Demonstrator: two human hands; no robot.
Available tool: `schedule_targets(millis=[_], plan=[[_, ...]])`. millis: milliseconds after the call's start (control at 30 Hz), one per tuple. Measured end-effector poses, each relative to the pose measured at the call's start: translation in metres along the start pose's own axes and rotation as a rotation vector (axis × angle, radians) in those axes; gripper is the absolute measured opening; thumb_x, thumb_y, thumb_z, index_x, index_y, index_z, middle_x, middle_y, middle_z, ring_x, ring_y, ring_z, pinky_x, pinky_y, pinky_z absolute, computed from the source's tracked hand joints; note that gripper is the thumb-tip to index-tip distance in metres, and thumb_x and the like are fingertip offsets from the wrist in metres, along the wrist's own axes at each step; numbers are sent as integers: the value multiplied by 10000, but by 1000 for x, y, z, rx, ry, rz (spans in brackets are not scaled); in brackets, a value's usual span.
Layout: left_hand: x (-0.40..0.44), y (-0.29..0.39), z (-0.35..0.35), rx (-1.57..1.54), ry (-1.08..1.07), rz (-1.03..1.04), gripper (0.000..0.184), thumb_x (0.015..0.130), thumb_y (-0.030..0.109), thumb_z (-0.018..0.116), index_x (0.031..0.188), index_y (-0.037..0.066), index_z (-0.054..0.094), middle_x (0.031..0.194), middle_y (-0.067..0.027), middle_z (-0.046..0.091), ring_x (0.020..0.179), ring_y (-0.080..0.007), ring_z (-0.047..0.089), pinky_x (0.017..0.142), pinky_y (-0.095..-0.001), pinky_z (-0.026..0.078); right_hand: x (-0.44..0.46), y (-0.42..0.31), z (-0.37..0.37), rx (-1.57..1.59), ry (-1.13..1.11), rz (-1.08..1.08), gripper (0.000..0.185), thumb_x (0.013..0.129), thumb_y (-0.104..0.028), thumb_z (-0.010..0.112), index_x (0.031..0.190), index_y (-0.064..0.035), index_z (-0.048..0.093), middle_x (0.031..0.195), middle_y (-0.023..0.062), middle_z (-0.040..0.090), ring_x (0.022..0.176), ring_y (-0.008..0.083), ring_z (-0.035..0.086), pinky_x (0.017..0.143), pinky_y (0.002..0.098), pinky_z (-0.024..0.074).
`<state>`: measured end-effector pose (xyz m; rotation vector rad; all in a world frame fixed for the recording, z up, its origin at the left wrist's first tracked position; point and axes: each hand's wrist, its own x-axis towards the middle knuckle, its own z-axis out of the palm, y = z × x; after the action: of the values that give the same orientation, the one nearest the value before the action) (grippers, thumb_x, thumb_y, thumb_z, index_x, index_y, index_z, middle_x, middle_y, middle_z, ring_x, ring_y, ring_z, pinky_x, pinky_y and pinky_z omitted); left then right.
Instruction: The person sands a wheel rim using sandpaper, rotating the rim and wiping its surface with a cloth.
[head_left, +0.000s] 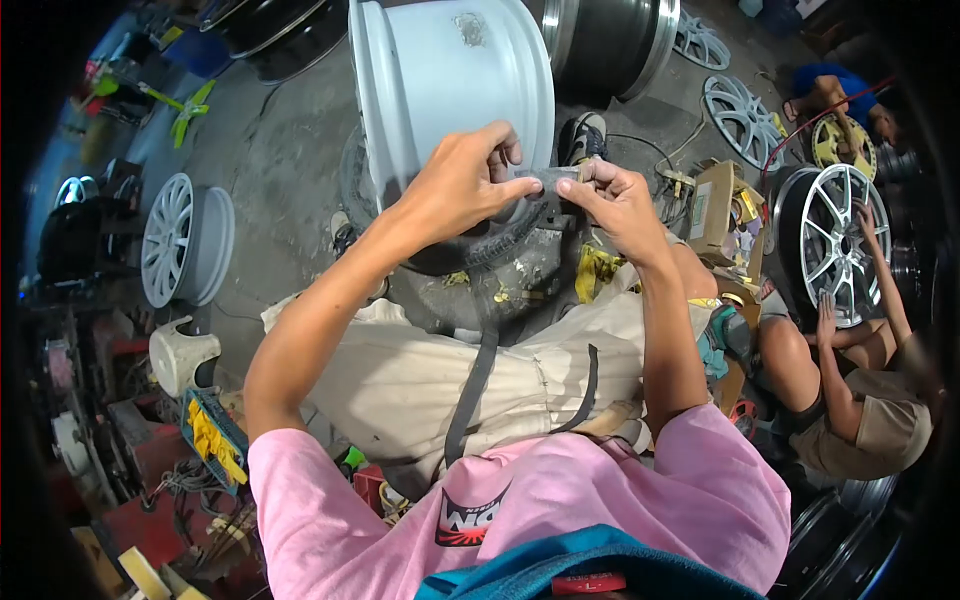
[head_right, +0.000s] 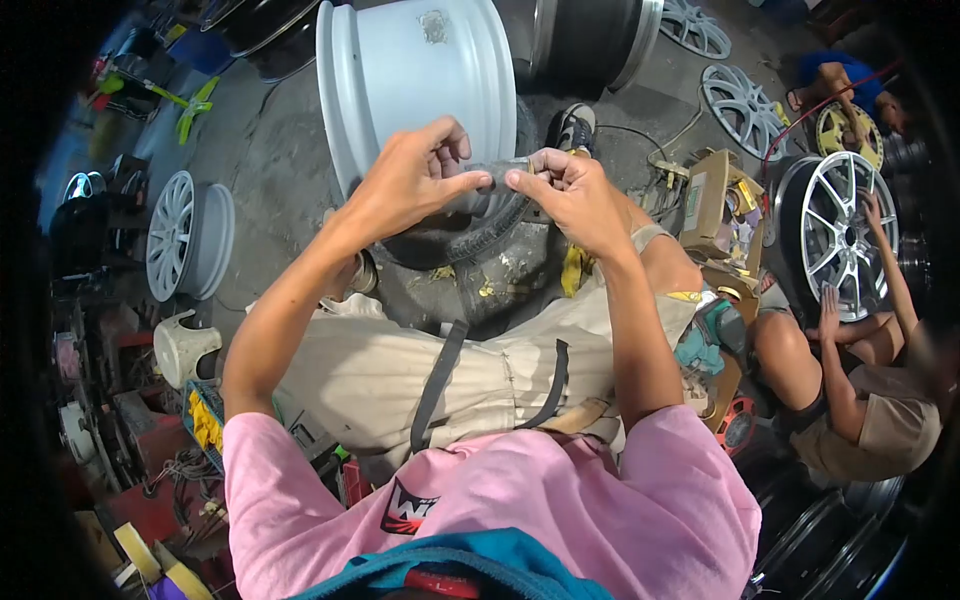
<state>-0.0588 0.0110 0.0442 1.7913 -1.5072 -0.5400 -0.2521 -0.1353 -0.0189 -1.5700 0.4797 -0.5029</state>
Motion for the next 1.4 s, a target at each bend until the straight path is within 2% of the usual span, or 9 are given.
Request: schedule_targets(millis=[233, 533, 733, 800, 867, 1033, 1100, 1233, 1400], plan=[[-14, -28, 6, -712, -99, -266, 240, 968, 258, 783, 936, 40, 690, 783, -9, 694, 657, -70, 643, 593, -211, 491, 2, -7, 20, 303, -41, 77, 263, 953, -138, 787, 1165, -71, 648, 949, -74, 646, 742, -3, 525, 620, 178, 399], [-22, -35, -1, -1108, -35, -347, 252, 1017, 291, 719, 903, 73, 666, 831, -39, 690, 685, -109, 662, 645, -253, 558, 25, -19, 67, 452, -45, -83, 156, 992, -89, 718, 1113, -62, 623, 1188, 78, 708, 1057, 131, 656, 943, 316, 539], [-18, -23, -13, -727, 34, -327, 357, 1002, 359, 730, 938, 7, 738, 794, -19, 681, 671, -65, 619, 594, -255, 539, 37, -33, 59, 336, -165, -171, 134, 1004, -91, 704, 1079, -10, 628, 1192, 127, 713, 1076, 152, 662, 972, 328, 548], [-17, -17, -37, -144, 145, -220, 357, 990, 337, 748, 849, 9, 745, 697, -6, 667, 615, -55, 594, 566, -227, 490, 40, -43, 59, 334, -75, -200, 155, 965, -119, 763, 1001, 3, 674, 1021, 58, 725, 939, 97, 647, 853, 266, 537], [-5, -21, -63, -149, 446, -50, 349, 988, 299, 747, 777, 21, 736, 643, 2, 652, 587, -46, 573, 529, -229, 439, 58, -52, 50, -274, 152, -236, 187, 910, -149, 822, 923, 2, 713, 838, -7, 673, 766, 60, 578, 700, 237, 484], [64, -78, -125, 36, 900, -36, 527, 930, 445, 778, 1118, -45, 719, 835, -12, 684, 754, -79, 613, 722, -244, 515, 142, -48, 57, -426, 300, -420, 253, 897, -190, 814, 1021, 21, 754, 731, 53, 637, 666, 136, 592, 652, 295, 490], [96, -103, -124, 273, 1017, -150, 657, 903, 530, 740, 1212, -47, 687, 912, -106, 710, 929, -235, 690, 897, -365, 536, 170, -34, 60, -740, 307, -754, 300, 927, -221, 764, 1135, -7, 752, 823, 123, 654, 742, 277, 656, 713, 386, 525], [114, -118, -110, 460, 1111, -364, 656, 932, 499, 633, 1272, -60, 659, 1050, -253, 727, 1139, -451, 662, 1068, -501, 472, 159, -16, 73, -930, 298, -742, 299, 952, -189, 706, 1216, -52, 739, 930, 151, 599, 885, 348, 618, 782, 459, 483], [105, -104, -115, 153, 774, -495, 630, 948, 424, 522, 1320, -74, 627, 1287, -346, 654, 1276, -478, 599, 1105, -495, 453, 196, -14, 69, -1044, 296, -778, 255, 998, -223, 608, 1150, -76, 751, 934, 142, 627, 902, 361, 611, 771, 479, 430]])
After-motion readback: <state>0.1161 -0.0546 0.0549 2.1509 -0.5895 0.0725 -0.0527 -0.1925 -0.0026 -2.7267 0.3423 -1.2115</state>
